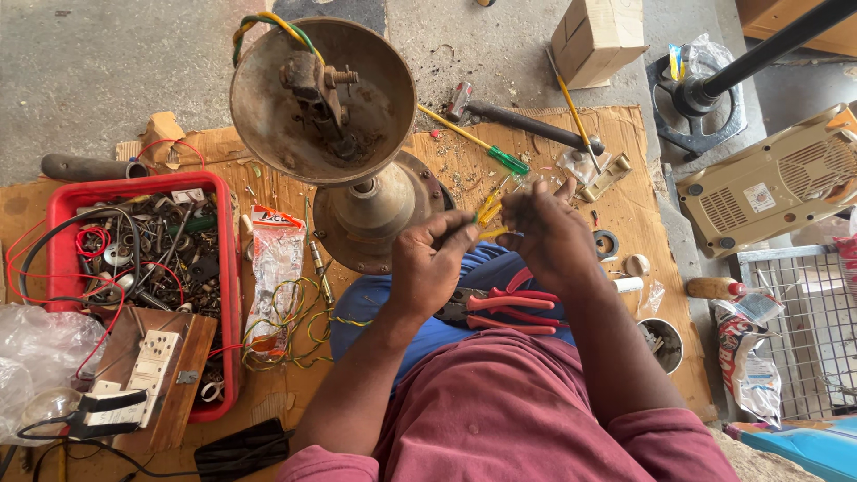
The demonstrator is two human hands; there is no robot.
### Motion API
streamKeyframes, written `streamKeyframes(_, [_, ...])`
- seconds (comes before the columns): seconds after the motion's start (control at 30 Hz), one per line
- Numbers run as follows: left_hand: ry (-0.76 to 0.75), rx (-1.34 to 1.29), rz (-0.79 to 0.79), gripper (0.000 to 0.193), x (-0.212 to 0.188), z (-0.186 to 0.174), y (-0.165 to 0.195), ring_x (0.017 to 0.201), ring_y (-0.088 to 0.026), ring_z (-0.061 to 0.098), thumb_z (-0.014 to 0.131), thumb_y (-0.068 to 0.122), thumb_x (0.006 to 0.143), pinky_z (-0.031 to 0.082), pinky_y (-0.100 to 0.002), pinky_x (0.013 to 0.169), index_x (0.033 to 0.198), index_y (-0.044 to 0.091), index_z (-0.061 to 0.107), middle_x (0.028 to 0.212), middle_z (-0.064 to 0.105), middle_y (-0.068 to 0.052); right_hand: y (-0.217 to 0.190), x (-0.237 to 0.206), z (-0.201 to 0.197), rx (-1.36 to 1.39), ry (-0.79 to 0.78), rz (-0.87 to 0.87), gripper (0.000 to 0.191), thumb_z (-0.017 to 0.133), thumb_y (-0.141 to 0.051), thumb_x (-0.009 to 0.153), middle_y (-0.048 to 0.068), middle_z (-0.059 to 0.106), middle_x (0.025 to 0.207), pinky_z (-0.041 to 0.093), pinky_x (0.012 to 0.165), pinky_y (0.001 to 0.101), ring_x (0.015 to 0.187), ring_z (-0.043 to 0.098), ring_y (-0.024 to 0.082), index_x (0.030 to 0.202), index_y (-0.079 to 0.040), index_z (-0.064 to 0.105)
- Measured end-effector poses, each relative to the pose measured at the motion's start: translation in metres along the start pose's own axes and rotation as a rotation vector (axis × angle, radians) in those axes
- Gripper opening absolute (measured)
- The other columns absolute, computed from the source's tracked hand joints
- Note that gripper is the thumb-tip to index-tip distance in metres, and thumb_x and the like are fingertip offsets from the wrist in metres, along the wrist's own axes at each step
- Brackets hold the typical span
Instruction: The person sits on the floor and repairs a metal electrical fixture, likely a ceiling fan base. They use a screwdriver to tighten screws on the fixture's base and manipulate wires with pliers. The person also picks up a wire from a red bin and works on connecting it to the fixture.
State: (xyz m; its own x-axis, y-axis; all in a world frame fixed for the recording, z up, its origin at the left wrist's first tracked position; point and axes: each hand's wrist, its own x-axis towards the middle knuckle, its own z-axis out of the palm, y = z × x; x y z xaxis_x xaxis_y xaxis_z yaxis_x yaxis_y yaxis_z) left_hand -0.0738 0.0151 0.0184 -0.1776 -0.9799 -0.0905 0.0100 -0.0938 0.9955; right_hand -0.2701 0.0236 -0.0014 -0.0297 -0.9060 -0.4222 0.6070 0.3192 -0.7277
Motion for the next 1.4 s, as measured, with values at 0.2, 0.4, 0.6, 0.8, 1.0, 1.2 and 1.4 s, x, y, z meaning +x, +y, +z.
streamKeyframes(0.2, [-0.172, -0.203, -0.136, 0.018, -0.003, -0.008, -0.003, 0.071, -0.002, 0.054, 0.065, 0.008, 0.099, 0.046, -0.019, 0.062, 0.112, 0.000, 0.075, 0.083, 0.067, 0.003, -0.009, -0.006, 0.006, 0.084, -0.375, 0.062, 0.042, 0.065, -0.025, 0.095, 0.010, 0.071, 0.114, 0.044, 0.105, 0.0412, 0.109, 0.064, 0.022, 0.127, 0.004, 0.065])
streamKeyframes(0.4, [-0.304, -0.259, -0.235, 0.020, -0.003, -0.013, 0.003, 0.068, -0.001, 0.050, 0.066, 0.012, 0.100, 0.042, -0.018, 0.061, 0.114, 0.001, 0.075, 0.081, 0.065, 0.005, -0.003, -0.007, 0.004, -0.051, -0.360, 0.047, 0.027, 0.071, -0.003, 0.090, 0.013, 0.070, 0.109, 0.054, 0.094, 0.0393, 0.102, 0.069, 0.024, 0.115, 0.007, 0.070])
streamKeyframes(0.6, [-0.316, -0.051, -0.199, 0.023, -0.003, -0.013, 0.018, 0.064, -0.001, 0.051, 0.065, 0.021, 0.102, 0.044, -0.020, 0.057, 0.111, 0.004, 0.078, 0.079, 0.071, 0.002, 0.010, 0.001, -0.011, -0.055, -0.387, -0.140, 0.003, 0.072, 0.003, 0.097, 0.012, 0.067, 0.100, 0.054, 0.084, 0.0338, 0.092, 0.066, 0.022, 0.098, 0.005, 0.073])
streamKeyframes(0.8, [-0.018, 0.172, 0.242, 0.015, -0.008, 0.000, 0.025, 0.082, -0.011, 0.075, 0.076, 0.009, 0.090, 0.059, -0.026, 0.073, 0.102, 0.000, 0.080, 0.092, 0.079, -0.009, 0.008, 0.005, -0.012, 0.117, -0.273, -0.102, 0.007, 0.070, -0.005, 0.096, 0.012, 0.068, 0.092, 0.052, 0.081, 0.0320, 0.084, 0.065, 0.021, 0.095, 0.003, 0.069])
streamKeyframes(1.0, [0.013, 0.117, 0.082, 0.015, -0.007, -0.005, 0.023, 0.078, -0.008, 0.071, 0.075, 0.007, 0.089, 0.057, -0.025, 0.071, 0.102, 0.000, 0.079, 0.087, 0.080, -0.008, -0.046, 0.006, -0.009, 0.019, -0.323, -0.578, 0.013, 0.071, -0.013, 0.106, 0.009, 0.065, 0.096, 0.052, 0.085, 0.0377, 0.091, 0.062, 0.020, 0.101, -0.002, 0.065])
streamKeyframes(1.2, [-0.115, -0.063, -0.009, 0.016, -0.009, 0.003, 0.022, 0.081, -0.004, 0.066, 0.073, 0.011, 0.096, 0.056, -0.023, 0.074, 0.105, -0.001, 0.079, 0.088, 0.078, -0.004, -0.026, -0.013, 0.020, -0.341, -0.302, -0.083, 0.022, 0.075, -0.009, 0.081, 0.004, 0.071, 0.103, 0.051, 0.090, 0.0336, 0.097, 0.066, 0.014, 0.104, -0.006, 0.075])
streamKeyframes(1.4, [-0.166, -0.013, -0.026, 0.023, -0.005, 0.000, 0.027, 0.083, -0.003, 0.068, 0.067, 0.018, 0.098, 0.056, -0.023, 0.075, 0.110, 0.001, 0.077, 0.090, 0.079, -0.001, -0.017, -0.007, 0.016, -0.755, -0.087, -0.410, 0.019, 0.083, -0.016, 0.086, 0.004, 0.066, 0.083, 0.044, 0.095, 0.0309, 0.085, 0.061, 0.015, 0.077, -0.004, 0.072])
